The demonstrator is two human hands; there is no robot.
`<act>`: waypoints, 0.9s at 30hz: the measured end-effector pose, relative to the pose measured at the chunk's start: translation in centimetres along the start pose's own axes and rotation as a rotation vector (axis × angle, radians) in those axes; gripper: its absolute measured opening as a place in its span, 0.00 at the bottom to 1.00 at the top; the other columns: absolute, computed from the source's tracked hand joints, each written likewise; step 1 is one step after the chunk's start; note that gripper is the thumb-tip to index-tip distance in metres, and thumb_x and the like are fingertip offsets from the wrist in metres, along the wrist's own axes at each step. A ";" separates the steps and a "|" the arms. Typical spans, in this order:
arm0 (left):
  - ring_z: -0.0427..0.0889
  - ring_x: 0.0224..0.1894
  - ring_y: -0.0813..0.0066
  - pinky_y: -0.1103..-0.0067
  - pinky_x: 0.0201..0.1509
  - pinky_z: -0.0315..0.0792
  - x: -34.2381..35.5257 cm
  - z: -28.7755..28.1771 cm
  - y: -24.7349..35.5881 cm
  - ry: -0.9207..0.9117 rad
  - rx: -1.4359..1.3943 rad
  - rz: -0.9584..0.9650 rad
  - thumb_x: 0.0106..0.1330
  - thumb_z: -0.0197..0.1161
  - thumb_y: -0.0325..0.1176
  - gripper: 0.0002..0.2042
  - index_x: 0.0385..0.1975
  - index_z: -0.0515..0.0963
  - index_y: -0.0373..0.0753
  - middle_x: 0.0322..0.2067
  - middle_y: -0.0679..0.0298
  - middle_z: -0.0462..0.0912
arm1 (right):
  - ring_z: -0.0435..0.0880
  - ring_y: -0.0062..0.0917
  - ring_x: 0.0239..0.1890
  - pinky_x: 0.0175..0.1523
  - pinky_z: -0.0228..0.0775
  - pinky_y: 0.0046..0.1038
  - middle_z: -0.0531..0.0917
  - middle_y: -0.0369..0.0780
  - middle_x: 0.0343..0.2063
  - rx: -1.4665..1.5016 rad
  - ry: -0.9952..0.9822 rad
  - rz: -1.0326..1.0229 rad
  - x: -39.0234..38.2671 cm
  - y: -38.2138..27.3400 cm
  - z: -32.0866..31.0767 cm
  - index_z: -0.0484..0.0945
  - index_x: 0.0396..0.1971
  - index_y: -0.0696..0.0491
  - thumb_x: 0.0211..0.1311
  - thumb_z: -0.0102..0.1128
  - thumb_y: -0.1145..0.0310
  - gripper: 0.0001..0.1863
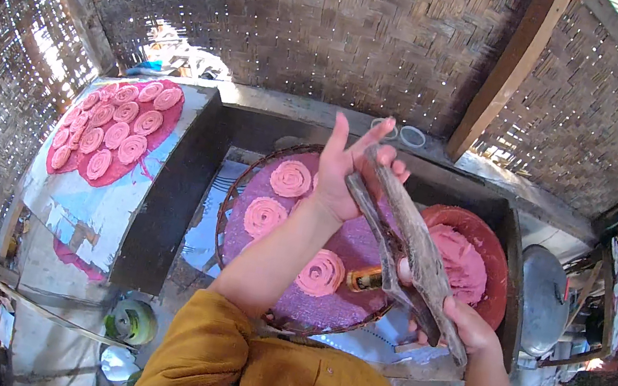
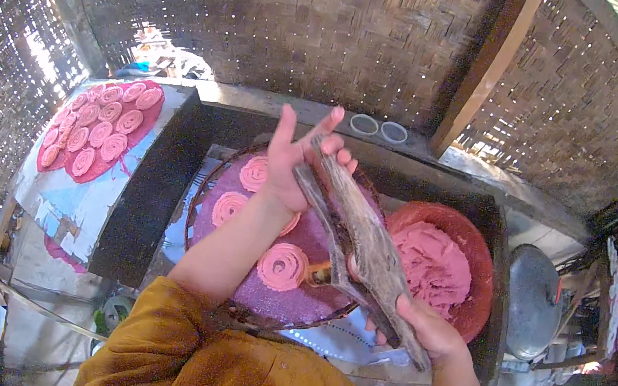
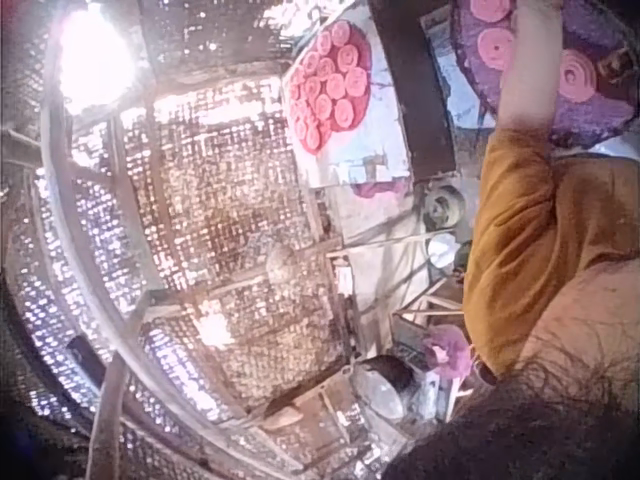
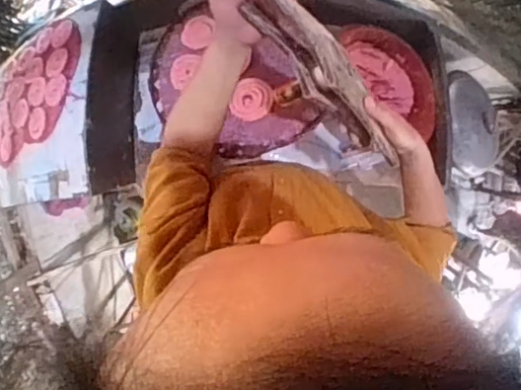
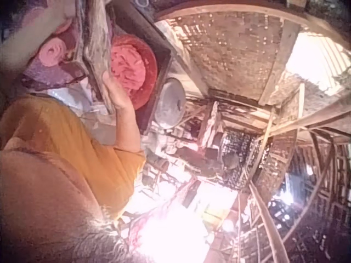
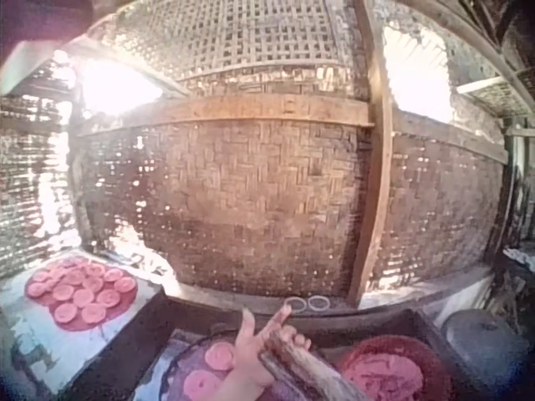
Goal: The person scoops pink dough from a red basin and places it into a wooden press. They squeeze the press to extrude the dough into a spiral shape onto a purple mat. The person repeats this process to create multiple spiral dough pieces, arranging them on the mat.
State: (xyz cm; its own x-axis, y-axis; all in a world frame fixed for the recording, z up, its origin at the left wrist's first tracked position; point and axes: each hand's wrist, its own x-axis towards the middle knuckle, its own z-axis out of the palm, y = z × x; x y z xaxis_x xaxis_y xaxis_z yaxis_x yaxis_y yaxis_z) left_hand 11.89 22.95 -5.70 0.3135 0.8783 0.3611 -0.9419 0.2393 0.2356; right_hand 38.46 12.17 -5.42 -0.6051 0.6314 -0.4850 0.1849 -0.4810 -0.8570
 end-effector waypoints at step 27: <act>0.63 0.12 0.81 0.78 0.26 0.64 -2.2 0.6 -1.9 0.179 0.070 0.183 0.55 0.44 0.32 0.11 0.37 0.70 0.48 0.07 0.76 0.60 | 0.73 0.17 0.23 0.28 0.67 0.23 0.75 0.35 0.19 -0.618 0.269 -0.062 -2.4 -1.9 -0.4 0.75 0.31 0.62 0.52 0.51 0.45 0.29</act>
State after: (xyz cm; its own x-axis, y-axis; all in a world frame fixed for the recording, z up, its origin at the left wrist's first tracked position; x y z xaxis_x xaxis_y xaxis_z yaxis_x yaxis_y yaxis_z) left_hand 13.08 20.32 -6.41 0.1068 0.9649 0.2399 -0.9683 0.0462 0.2453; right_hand 39.86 11.76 -2.70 -0.4293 0.8146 -0.3899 0.6135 -0.0538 -0.7879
